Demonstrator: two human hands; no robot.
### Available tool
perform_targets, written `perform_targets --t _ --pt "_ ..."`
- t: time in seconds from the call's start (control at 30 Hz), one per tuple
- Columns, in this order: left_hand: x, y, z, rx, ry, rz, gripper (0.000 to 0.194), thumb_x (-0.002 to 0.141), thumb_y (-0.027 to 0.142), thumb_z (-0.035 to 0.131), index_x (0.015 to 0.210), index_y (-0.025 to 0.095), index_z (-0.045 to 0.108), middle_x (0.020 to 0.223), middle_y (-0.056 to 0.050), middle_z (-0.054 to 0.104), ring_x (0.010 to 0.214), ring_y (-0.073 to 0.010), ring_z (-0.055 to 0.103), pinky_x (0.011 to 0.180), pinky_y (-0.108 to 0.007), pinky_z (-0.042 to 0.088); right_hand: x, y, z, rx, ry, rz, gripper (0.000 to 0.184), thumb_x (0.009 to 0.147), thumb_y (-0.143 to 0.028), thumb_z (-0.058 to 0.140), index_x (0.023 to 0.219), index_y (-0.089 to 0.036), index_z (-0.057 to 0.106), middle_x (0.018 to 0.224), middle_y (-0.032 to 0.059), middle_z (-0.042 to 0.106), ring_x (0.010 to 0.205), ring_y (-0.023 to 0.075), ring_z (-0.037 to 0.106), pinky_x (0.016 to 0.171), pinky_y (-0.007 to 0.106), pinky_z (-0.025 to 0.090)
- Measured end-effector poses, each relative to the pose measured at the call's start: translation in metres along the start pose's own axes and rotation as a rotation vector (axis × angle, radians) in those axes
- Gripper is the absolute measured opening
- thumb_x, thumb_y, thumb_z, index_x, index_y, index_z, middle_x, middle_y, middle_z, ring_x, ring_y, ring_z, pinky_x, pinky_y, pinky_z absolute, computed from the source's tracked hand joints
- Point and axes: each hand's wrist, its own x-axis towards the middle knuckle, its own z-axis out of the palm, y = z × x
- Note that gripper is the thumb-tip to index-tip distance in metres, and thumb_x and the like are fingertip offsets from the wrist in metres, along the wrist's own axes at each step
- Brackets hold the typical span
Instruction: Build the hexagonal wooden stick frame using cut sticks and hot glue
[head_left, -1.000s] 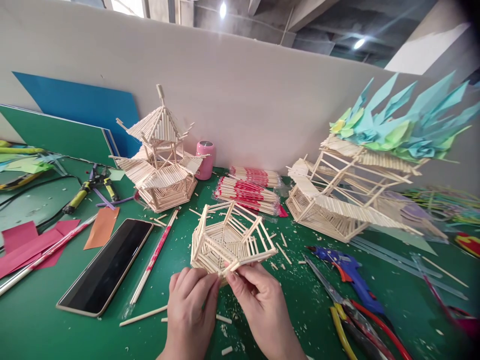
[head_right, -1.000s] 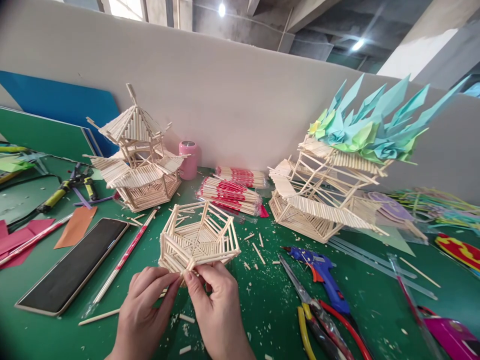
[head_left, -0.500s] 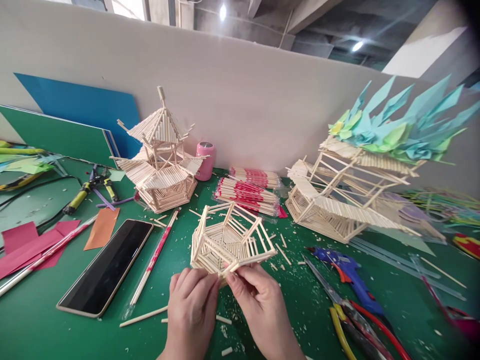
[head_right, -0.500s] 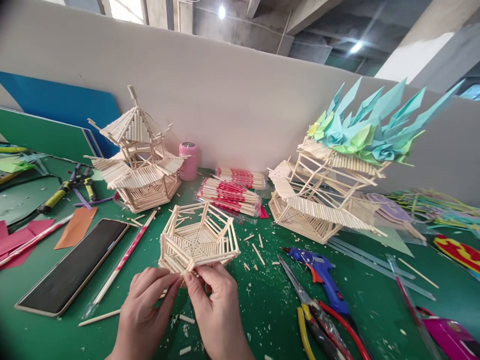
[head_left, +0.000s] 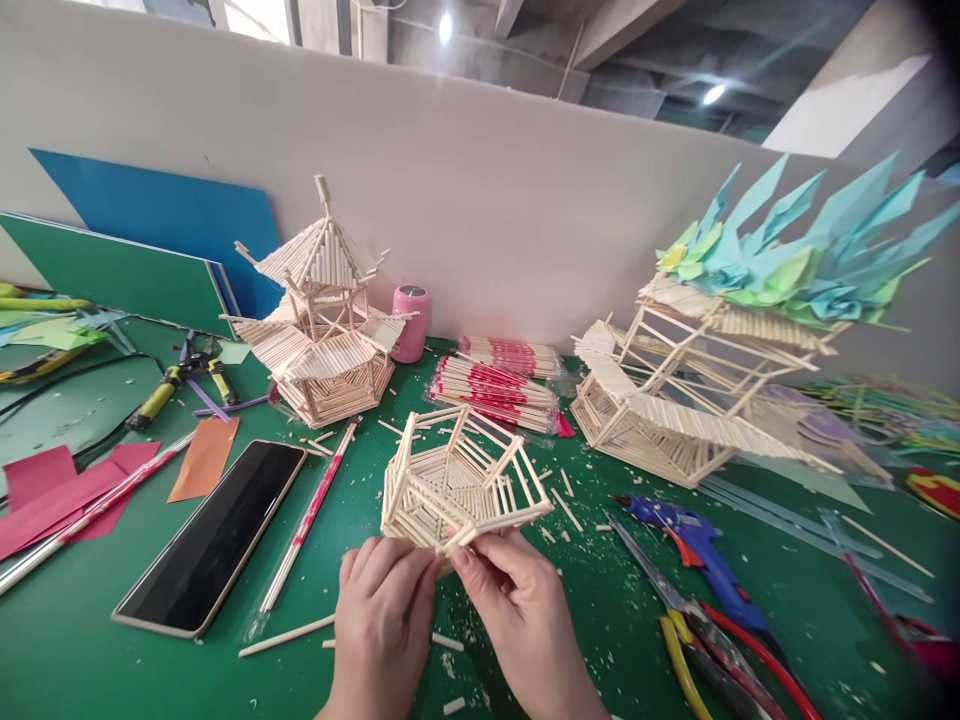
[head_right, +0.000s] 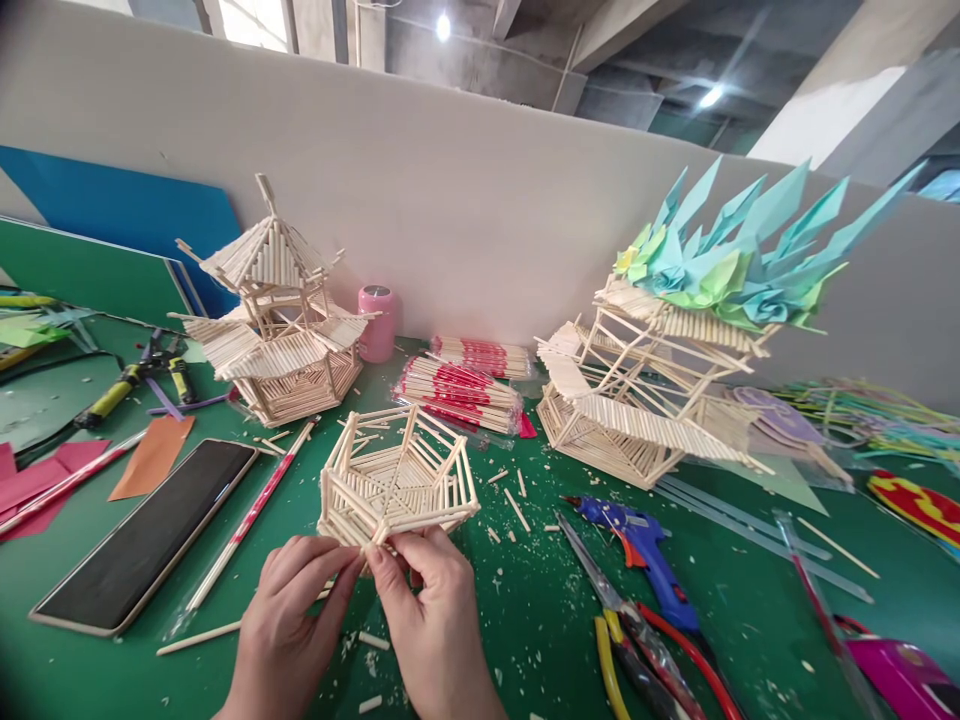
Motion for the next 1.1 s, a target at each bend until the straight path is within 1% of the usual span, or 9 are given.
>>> perform_targets --t 0.23,0.33,0.47,0.6,0.8,0.93,1.1 --pt "-0.004 0.0 -0.001 0.032 0.019 -0.037 0.008 0.085 0.018 0.052 0.081 0.018 0.058 0.07 -0.002 0.06 0.061 -0.014 0.057 0.056 -0.026 0.04 -0.002 0.003 0.0 0.002 -0.019 0.033 0.025 0.087 -0.031 0.05 0.09 -0.018 0.071 0.089 0.0097 0.067 0.083 0.0212 0.063 0.075 0.03 0.052" --pt "-0.008 -0.004 -0.002 0.046 -0.005 -0.043 0.004 0.084 0.021 0.054 0.085 0.019 0.058 0.074 -0.002 0.061 0.063 -0.0143 0.058 0.058 -0.026 0.042 -0.002 0.003 0.0 0.002 -0.012 0.033 0.025 0.087 -0.032 0.051 0.089 -0.018 0.071 0.088 0.0098 0.067 0.082 0.0211 0.063 0.073 0.029 0.053" --pt "-0.013 -0.008 -0.002 0.048 -0.052 -0.015 0.005 0.082 0.017 0.057 0.086 0.02 0.057 0.075 -0.002 0.061 0.066 -0.0138 0.058 0.059 -0.026 0.042 -0.001 0.002 0.0 0.003 -0.005 0.017 0.024 0.087 -0.031 0.051 0.09 -0.018 0.071 0.088 0.0095 0.067 0.082 0.0211 0.064 0.074 0.029 0.053" --pt "-0.009 -0.005 -0.003 0.033 -0.03 -0.012 0.006 0.082 0.013 0.055 0.083 0.019 0.058 0.072 -0.001 0.06 0.063 -0.013 0.057 0.058 -0.025 0.041 0.0 0.002 0.0 0.004 -0.006 0.01 0.024 0.087 -0.031 0.051 0.09 -0.018 0.071 0.088 0.0093 0.067 0.082 0.021 0.064 0.074 0.029 0.053" --pt "-0.002 0.001 -0.002 0.007 0.035 -0.018 0.011 0.083 0.013 0.052 0.076 0.018 0.059 0.067 0.0 0.059 0.058 -0.0121 0.055 0.056 -0.025 0.039 -0.001 0.002 0.0 0.003 -0.008 0.007 0.023 0.087 -0.03 0.051 0.091 -0.019 0.071 0.089 0.0093 0.067 0.083 0.021 0.064 0.076 0.03 0.052" --pt "0.0 0.001 -0.002 0.019 0.019 -0.019 0.012 0.083 0.013 0.052 0.076 0.019 0.06 0.066 0.0 0.06 0.058 -0.0126 0.054 0.055 -0.025 0.038 0.0 0.0 0.0 0.013 -0.009 0.002 0.023 0.087 -0.029 0.051 0.091 -0.019 0.071 0.089 0.009 0.067 0.083 0.0208 0.064 0.076 0.029 0.053" --pt "0.0 0.0 -0.001 0.024 0.0 -0.021 0.012 0.083 0.013 0.052 0.076 0.02 0.059 0.066 0.0 0.06 0.058 -0.0134 0.054 0.055 -0.026 0.036 0.0 0.002 0.001 0.023 -0.012 0.0 0.021 0.087 -0.027 0.052 0.093 -0.02 0.071 0.094 0.009 0.068 0.088 0.021 0.064 0.078 0.029 0.052"
